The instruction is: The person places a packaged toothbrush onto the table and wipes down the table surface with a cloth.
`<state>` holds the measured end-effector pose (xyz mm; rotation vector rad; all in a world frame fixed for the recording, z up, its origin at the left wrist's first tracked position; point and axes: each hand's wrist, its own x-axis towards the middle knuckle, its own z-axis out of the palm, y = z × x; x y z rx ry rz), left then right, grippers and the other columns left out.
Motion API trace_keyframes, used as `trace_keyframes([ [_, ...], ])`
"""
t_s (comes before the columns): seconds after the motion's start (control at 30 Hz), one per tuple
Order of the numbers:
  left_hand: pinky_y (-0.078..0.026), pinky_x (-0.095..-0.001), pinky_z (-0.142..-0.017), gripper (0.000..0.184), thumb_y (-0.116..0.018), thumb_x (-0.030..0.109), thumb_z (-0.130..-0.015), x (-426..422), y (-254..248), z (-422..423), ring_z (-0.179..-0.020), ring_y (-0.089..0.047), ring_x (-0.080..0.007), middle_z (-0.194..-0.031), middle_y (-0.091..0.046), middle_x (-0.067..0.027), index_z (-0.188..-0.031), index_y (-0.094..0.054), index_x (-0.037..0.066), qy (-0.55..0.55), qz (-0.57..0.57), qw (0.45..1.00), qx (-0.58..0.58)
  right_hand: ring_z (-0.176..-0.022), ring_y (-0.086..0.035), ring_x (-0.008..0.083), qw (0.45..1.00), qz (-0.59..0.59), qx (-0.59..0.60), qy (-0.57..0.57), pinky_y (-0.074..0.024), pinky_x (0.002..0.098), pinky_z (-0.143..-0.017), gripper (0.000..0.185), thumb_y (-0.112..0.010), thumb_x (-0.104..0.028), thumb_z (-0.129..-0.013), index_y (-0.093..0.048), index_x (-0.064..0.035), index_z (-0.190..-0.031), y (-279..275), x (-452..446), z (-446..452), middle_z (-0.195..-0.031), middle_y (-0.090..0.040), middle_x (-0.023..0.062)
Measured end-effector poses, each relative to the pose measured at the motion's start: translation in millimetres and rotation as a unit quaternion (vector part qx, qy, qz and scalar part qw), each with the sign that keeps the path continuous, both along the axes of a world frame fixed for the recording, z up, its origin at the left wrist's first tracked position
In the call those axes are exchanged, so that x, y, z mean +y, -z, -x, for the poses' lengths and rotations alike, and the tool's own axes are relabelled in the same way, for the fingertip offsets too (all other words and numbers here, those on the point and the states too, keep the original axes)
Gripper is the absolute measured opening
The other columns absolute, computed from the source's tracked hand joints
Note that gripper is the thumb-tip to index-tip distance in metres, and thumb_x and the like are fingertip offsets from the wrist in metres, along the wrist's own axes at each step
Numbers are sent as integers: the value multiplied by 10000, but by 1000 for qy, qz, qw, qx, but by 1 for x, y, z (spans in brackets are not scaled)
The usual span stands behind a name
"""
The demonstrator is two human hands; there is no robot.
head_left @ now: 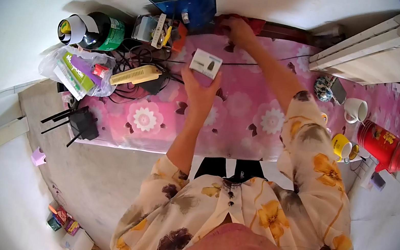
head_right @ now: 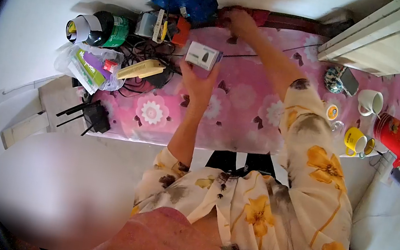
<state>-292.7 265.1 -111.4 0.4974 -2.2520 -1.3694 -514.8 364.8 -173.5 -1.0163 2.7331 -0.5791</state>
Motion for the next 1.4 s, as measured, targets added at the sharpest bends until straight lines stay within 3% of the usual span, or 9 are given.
trace_keyframes([
  [0.07,-416,-414,-963,731,-829,129,-736,-2,4,16,-1077,-526,-326,-1172,-521,-198,-1313,-417,-47,-20,42,999,12,-979,-636,354,997,44,-45,35,-504,448,-852,224,-642,-203,-836,-698,-87,-1020,0,23,0,-1020,-665,178],
  [0.3,-422,-440,-959,764,-840,177,-731,-23,22,45,-1104,-526,-382,-1175,-519,-248,-1307,-405,-73,-62,65,996,22,-949,-674,337,995,-60,-30,78,-535,445,-827,253,-670,-211,-809,-734,-146,-1045,19,-31,-9,-1001,-710,132],
  [0.4,-361,-489,-1031,832,-825,240,-743,-27,26,37,-1205,-442,-450,-1227,-461,-283,-1338,-360,-110,-44,68,996,-32,-974,-676,326,989,8,-95,109,-541,441,-846,301,-677,-235,-803,-732,-151,-1087,1,-13,-15,-1017,-711,134],
  [0.5,-418,-450,-959,693,-845,196,-727,-22,18,26,-1101,-527,-388,-1161,-523,-253,-1225,-440,-65,-65,103,992,-25,-976,-676,328,984,-14,-84,155,-544,450,-854,329,-675,-250,-801,-728,-160,-1113,-27,18,-7,-1029,-713,131],
  [0.6,-420,-443,-960,717,-845,197,-727,-21,20,8,-1101,-530,-382,-1174,-524,-247,-1254,-434,-64,-52,48,997,-28,-978,-677,332,988,-85,-69,108,-546,463,-843,314,-677,-277,-804,-732,-173,-1096,9,4,-1,-1034,-712,132],
  [0.8,-386,-466,-994,752,-822,141,-740,-12,6,-1,-1142,-482,-412,-1209,-493,-236,-1329,-404,-66,-35,-11,999,-33,-987,-671,344,981,-7,-112,156,-538,468,-842,270,-674,-292,-811,-735,-191,-1053,-14,-13,-15,-1029,-707,141],
  [1.03,-429,-436,-948,705,-825,163,-738,-29,7,30,-1081,-543,-382,-1166,-534,-231,-1278,-426,-52,-48,60,996,36,-995,-652,366,980,-38,-78,179,-517,478,-865,257,-662,-297,-830,-731,-171,-1043,-12,18,3,-1046,-690,151],
  [1.23,-438,-451,-949,685,-816,200,-745,-23,31,65,-1112,-531,-425,-1186,-527,-263,-1251,-439,-67,-20,64,998,-2,-1017,-638,377,993,49,-12,108,-517,487,-855,256,-651,-248,-840,-719,-125,-1053,3,33,-7,-1047,-676,187],
  [1.4,-418,-484,-966,731,-810,219,-749,-19,44,91,-1124,-508,-459,-1212,-508,-296,-1283,-419,-91,-32,92,995,9,-1034,-650,328,955,-159,28,249,-551,447,-835,272,-724,-280,-821,-701,-102,-1024,-5,129,23,-1091,-670,160],
])
